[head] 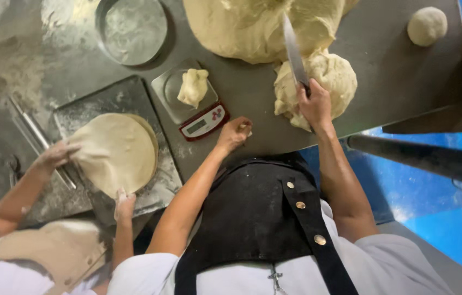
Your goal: The person uses a knife to cut portions of dough from a large mass on a flour-covered table and weighs each portion on a digital scale.
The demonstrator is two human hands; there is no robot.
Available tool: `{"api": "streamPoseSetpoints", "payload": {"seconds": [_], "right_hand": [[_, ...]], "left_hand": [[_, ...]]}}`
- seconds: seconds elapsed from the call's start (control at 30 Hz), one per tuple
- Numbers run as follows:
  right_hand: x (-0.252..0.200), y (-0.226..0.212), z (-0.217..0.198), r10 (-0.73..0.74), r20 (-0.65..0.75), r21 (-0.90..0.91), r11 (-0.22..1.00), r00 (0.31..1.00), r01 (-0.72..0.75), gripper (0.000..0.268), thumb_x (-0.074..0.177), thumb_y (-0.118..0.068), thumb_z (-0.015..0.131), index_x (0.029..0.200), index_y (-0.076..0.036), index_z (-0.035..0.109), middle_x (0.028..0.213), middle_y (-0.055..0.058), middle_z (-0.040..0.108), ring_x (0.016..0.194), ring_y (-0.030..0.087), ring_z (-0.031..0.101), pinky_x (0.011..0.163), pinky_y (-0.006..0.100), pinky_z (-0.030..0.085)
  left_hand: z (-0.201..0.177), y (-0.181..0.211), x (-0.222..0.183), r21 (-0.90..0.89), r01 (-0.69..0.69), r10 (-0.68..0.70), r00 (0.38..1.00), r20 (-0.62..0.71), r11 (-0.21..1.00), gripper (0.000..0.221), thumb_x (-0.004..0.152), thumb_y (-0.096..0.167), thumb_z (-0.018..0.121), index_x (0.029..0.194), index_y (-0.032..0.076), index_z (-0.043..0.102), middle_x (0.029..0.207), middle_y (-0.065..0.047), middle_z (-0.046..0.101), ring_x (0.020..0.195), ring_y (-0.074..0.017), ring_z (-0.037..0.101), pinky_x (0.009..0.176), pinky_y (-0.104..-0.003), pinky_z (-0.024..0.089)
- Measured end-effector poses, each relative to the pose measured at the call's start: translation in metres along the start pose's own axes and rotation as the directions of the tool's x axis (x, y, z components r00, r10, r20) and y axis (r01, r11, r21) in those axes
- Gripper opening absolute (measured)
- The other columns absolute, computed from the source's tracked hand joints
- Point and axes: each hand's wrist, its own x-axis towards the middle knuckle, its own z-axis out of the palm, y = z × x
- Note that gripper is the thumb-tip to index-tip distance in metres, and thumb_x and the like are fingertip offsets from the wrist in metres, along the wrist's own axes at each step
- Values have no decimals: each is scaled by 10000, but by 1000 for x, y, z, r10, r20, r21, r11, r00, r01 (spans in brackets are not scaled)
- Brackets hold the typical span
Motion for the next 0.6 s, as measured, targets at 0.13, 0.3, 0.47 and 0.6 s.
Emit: {"api": "streamPoseSetpoints", "payload": {"seconds": [0.13, 0.3, 0.47, 0.6], "right_hand": [[4, -9, -2, -43, -17, -85, 996, 999, 41, 313, 1030, -268, 660, 885, -8, 567, 751, 210, 619, 670, 392, 616, 622, 471, 472], [0, -4, -1, -88, -44, -113, 990, 995, 83, 283, 1030, -265, 668, 924, -15, 591, 761, 215, 625, 715, 429, 619, 618, 492, 461], [2, 0, -1, -55, -10, -138, 989, 998, 53, 337, 1037, -280, 685, 907, 9, 568, 804, 244, 621, 731, 440, 608, 649, 493, 468], [1, 3, -3, -1, -3, -104, 995, 1000, 1, 298, 1013, -264, 657, 927, 10, 577, 815, 240, 634, 731, 414, 637, 669, 481, 492]], "left_hand": [[-1, 19, -8, -86, 39, -42, 999, -35, 996, 312, 917, 249, 614, 1124, 46, 727, 932, -161, 782, 765, -240, 762, 675, -348, 600], [2, 26, -13, -124, 144, -151, 988, -45, 982, 324, 958, 280, 622, 1115, 15, 719, 867, -174, 769, 602, -225, 714, 564, -357, 566], [9, 3, -5, -38, -23, 18, 992, -128, 999, 322, 981, 293, 653, 1097, 4, 739, 864, -169, 774, 687, -207, 721, 619, -345, 566], [9, 5, -1, -127, 112, -120, 991, -59, 986, 382, 928, 309, 665, 1105, -27, 709, 812, -141, 750, 595, -187, 685, 538, -353, 563]]}}
